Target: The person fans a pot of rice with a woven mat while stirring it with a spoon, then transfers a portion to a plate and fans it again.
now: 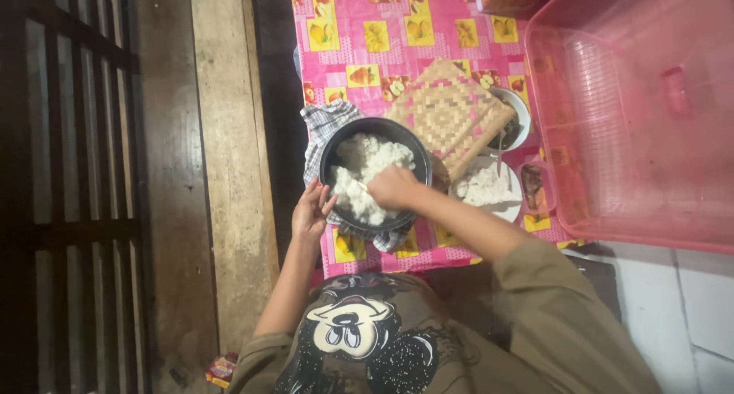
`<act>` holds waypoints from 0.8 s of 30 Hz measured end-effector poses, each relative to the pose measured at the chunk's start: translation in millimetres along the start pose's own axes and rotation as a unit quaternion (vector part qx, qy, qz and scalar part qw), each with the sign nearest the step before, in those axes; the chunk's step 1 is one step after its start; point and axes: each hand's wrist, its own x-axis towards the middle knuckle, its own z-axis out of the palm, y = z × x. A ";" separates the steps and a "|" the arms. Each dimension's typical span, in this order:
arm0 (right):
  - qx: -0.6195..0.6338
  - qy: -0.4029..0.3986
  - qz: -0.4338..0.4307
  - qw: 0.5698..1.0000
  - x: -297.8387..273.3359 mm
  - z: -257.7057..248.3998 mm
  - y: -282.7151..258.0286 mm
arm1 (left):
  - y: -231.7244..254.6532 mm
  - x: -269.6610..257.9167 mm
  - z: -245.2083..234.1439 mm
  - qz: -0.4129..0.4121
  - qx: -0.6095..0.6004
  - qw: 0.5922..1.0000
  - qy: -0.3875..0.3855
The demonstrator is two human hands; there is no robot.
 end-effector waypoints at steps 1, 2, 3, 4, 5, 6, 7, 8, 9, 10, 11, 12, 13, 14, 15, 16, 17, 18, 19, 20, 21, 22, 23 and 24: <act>-0.011 0.007 0.001 1.000 -6.8 5.6 -2.2 | 1.5 -0.2 0.8 0.000 -0.002 1.000 -0.005; -0.013 0.025 0.001 1.000 -14.4 13.2 -5.9 | 1.6 -1.4 -0.2 -0.001 -0.005 1.000 -0.009; -0.015 0.043 0.001 0.999 -22.0 19.6 -10.4 | 1.6 -1.7 -1.0 -0.002 -0.007 1.000 -0.013; -0.017 0.061 0.001 0.998 -29.0 24.6 -14.4 | 1.6 -2.2 -1.8 -0.004 -0.007 1.000 -0.012; -0.014 0.073 0.019 0.997 -35.4 27.5 -17.2 | 1.5 -2.2 -2.1 -0.006 -0.006 1.000 -0.011; -0.011 0.085 0.038 0.996 -42.0 28.9 -20.1 | 1.7 -2.3 -2.3 -0.009 -0.004 1.000 -0.010; -0.008 0.097 0.057 0.994 -46.8 27.6 -20.9 | 2.5 -2.5 -2.7 -0.011 -0.004 1.000 -0.010; -0.014 0.095 0.069 0.993 -50.7 24.3 -18.7 | 3.3 -2.6 -3.3 -0.013 -0.003 1.000 -0.010; -0.020 0.092 0.080 0.992 -54.6 20.2 -14.8 | 4.0 -2.8 -3.9 -0.016 -0.002 1.000 -0.010; -0.027 0.090 0.092 0.991 -57.5 16.1 -9.9 | 4.0 -2.6 -3.5 -0.016 -0.001 1.000 -0.009; -0.050 0.121 0.099 0.986 -59.8 13.6 -5.7 | 4.0 -2.7 -3.5 -0.016 -0.001 1.000 -0.008; -0.074 0.151 0.106 0.980 -61.5 13.2 -1.3 | 4.2 -3.1 -4.2 -0.016 -0.001 1.000 -0.006; -0.098 0.181 0.113 0.972 -61.3 14.8 3.5 | 4.2 -3.5 -4.7 -0.017 -0.002 1.000 -0.008; -0.106 0.193 0.123 0.968 -56.7 17.8 9.5 | 4.5 -3.7 -5.1 -0.018 -0.003 1.000 -0.010; -0.115 0.205 0.133 0.963 -49.0 22.0 16.8 | 4.6 -4.1 -5.4 -0.018 -0.005 1.000 -0.012; -0.125 0.217 0.141 0.958 -39.7 22.7 23.7 | 5.3 -4.3 -5.0 -0.020 -0.002 1.000 -0.011; -0.119 0.212 0.124 0.962 -29.6 23.8 30.3 | 5.7 -4.8 -4.8 -0.022 0.000 1.000 -0.011; -0.114 0.206 0.107 0.966 -18.6 25.5 36.4 | 5.7 -6.0 -5.4 -0.023 0.002 1.000 -0.011; -0.108 0.201 0.090 0.970 -7.4 27.1 42.6 | 4.8 -6.7 -5.6 -0.021 0.001 1.000 -0.015; -0.094 0.199 0.072 0.973 5.4 27.0 48.7 | 4.0 -6.5 -5.0 -0.018 -0.001 1.000 -0.019; -0.080 0.198 0.055 0.975 18.0 25.2 53.8 | 4.0 -5.7 -4.7 -0.015 -0.003 1.000 -0.024; -0.065 0.195 0.038 0.978 26.7 23.2 57.8 | 3.7 -5.8 -5.2 -0.015 -0.002 1.000 -0.025; -0.059 0.169 0.050 0.983 35.0 17.7 61.6 | 3.7 -5.3 -5.2 -0.014 -0.002 1.000 -0.026; -0.054 0.142 0.062 0.986 42.6 9.9 63.2 | 3.0 -5.4 -5.8 -0.014 -0.003 1.000 -0.027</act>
